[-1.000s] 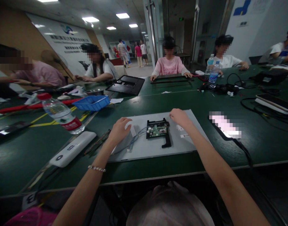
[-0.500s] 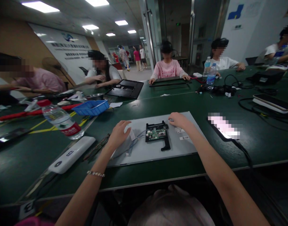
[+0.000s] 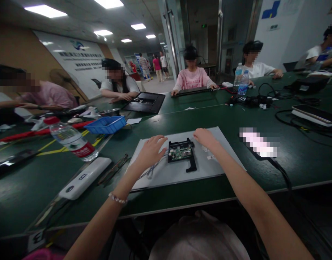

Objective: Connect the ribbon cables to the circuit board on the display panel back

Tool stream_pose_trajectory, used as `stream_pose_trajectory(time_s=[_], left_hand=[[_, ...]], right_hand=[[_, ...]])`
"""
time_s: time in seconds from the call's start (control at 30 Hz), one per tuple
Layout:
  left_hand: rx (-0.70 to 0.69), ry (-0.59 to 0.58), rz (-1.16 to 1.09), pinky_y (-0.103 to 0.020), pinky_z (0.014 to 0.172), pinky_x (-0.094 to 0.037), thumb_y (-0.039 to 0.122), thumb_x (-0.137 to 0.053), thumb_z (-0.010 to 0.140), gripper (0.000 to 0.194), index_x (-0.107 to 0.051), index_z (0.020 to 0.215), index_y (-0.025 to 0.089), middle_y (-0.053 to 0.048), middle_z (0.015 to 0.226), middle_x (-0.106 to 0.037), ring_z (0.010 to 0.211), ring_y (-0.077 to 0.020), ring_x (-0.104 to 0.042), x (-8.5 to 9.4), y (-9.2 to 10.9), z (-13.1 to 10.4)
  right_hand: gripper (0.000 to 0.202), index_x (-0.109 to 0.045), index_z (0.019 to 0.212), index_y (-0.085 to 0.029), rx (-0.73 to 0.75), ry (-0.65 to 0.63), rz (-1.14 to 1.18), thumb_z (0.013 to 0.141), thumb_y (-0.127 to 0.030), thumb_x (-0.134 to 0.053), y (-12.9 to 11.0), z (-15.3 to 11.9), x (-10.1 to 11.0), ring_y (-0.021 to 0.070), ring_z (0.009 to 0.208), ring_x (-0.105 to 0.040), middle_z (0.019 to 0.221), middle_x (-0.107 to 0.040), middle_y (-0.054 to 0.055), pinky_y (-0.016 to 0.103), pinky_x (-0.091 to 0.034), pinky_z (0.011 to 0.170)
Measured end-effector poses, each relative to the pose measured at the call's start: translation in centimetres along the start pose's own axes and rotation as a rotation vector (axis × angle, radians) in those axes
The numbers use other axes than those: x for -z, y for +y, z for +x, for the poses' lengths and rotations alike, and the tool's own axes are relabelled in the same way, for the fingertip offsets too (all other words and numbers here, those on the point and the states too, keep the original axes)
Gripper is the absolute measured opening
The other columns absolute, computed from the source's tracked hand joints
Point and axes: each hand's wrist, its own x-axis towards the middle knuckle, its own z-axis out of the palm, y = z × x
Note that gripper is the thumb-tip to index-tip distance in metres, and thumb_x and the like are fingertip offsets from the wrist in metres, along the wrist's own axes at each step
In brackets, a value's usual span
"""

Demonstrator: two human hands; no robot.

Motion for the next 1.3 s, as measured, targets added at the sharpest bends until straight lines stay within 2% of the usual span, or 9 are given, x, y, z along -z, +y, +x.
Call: stream_pose_trajectory(time_s=[0.13,0.23,0.4,0.57,0.8,1.03,1.3], left_hand=[[-0.101,-0.023,-0.046,-0.038,0.091,-0.041,0.029,-0.048,0.088,0.033,-0.049,0.12,0.02,-0.008,0.121,-0.051,0.109,-0.0236,-0.049,1.1,2.7,2.9],[-0.099,0.006,-0.073,-0.037,0.09,-0.042,0.028,-0.047,0.089,0.028,-0.052,0.116,0.02,-0.008,0.119,-0.052,0.108,-0.023,-0.049,0.7,3.4,4.0],[-0.063,0.022,-0.12,-0.037,0.093,-0.041,0.029,-0.046,0.09,0.029,-0.053,0.116,0.019,-0.008,0.12,-0.052,0.109,-0.0224,-0.05,-2.2,2.6,3.4],[0.012,-0.007,-0.156,-0.037,0.094,-0.04,0.032,-0.046,0.091,0.029,-0.054,0.116,0.018,-0.009,0.12,-0.052,0.109,-0.0225,-0.05,-4.1,1.0,2.4],[-0.006,-0.061,-0.183,-0.035,0.092,-0.04,0.03,-0.044,0.092,0.027,-0.056,0.113,0.019,-0.008,0.115,-0.055,0.106,-0.0213,-0.052,-4.0,1.5,2.3],[0.003,-0.084,-0.174,-0.034,0.091,-0.041,0.029,-0.042,0.093,0.026,-0.057,0.111,0.019,-0.008,0.109,-0.058,0.102,-0.021,-0.054,-4.2,1.7,2.3],[0.03,-0.042,-0.146,-0.035,0.091,-0.04,0.035,-0.043,0.093,0.033,-0.051,0.119,0.017,-0.01,0.117,-0.055,0.107,-0.0232,-0.052,-4.2,1.3,2.2]], right_hand=[[0.025,-0.07,0.094,-0.016,0.039,-0.023,0.007,0.088,-0.032,-0.052,0.1,-0.1,0.2,0.021,0.088,-0.061,0.094,-0.067,0.011,0.026,-0.042,0.073],[0.024,-0.07,0.094,-0.017,0.049,-0.04,-0.004,0.086,-0.031,-0.053,0.1,-0.1,0.3,0.0206,0.088,-0.061,0.095,-0.067,0.01,0.026,-0.041,0.073],[0.022,-0.069,0.094,-0.016,0.035,-0.017,-0.043,0.088,-0.021,-0.048,0.0,-0.1,-0.1,0.0199,0.087,-0.061,0.095,-0.066,0.01,0.026,-0.041,0.071],[0.026,-0.07,0.092,-0.014,0.036,0.008,-0.045,0.091,-0.023,-0.045,0.1,-0.1,-0.3,0.0203,0.087,-0.061,0.095,-0.066,0.012,0.027,-0.042,0.073],[0.026,-0.07,0.092,-0.015,0.01,-0.003,-0.041,0.091,-0.023,-0.046,-0.1,-0.1,0.0,0.0216,0.088,-0.061,0.096,-0.066,0.012,0.028,-0.043,0.073],[0.026,-0.069,0.1,-0.016,0.043,-0.044,0.056,0.087,-0.032,-0.054,0.5,-0.5,0.7,0.0221,0.092,-0.061,0.099,-0.067,0.011,0.027,-0.043,0.079],[0.021,-0.069,0.098,-0.016,0.068,-0.008,0.002,0.088,-0.021,-0.051,0.7,-0.1,-0.2,0.0209,0.091,-0.061,0.1,-0.067,0.01,0.028,-0.043,0.077]])
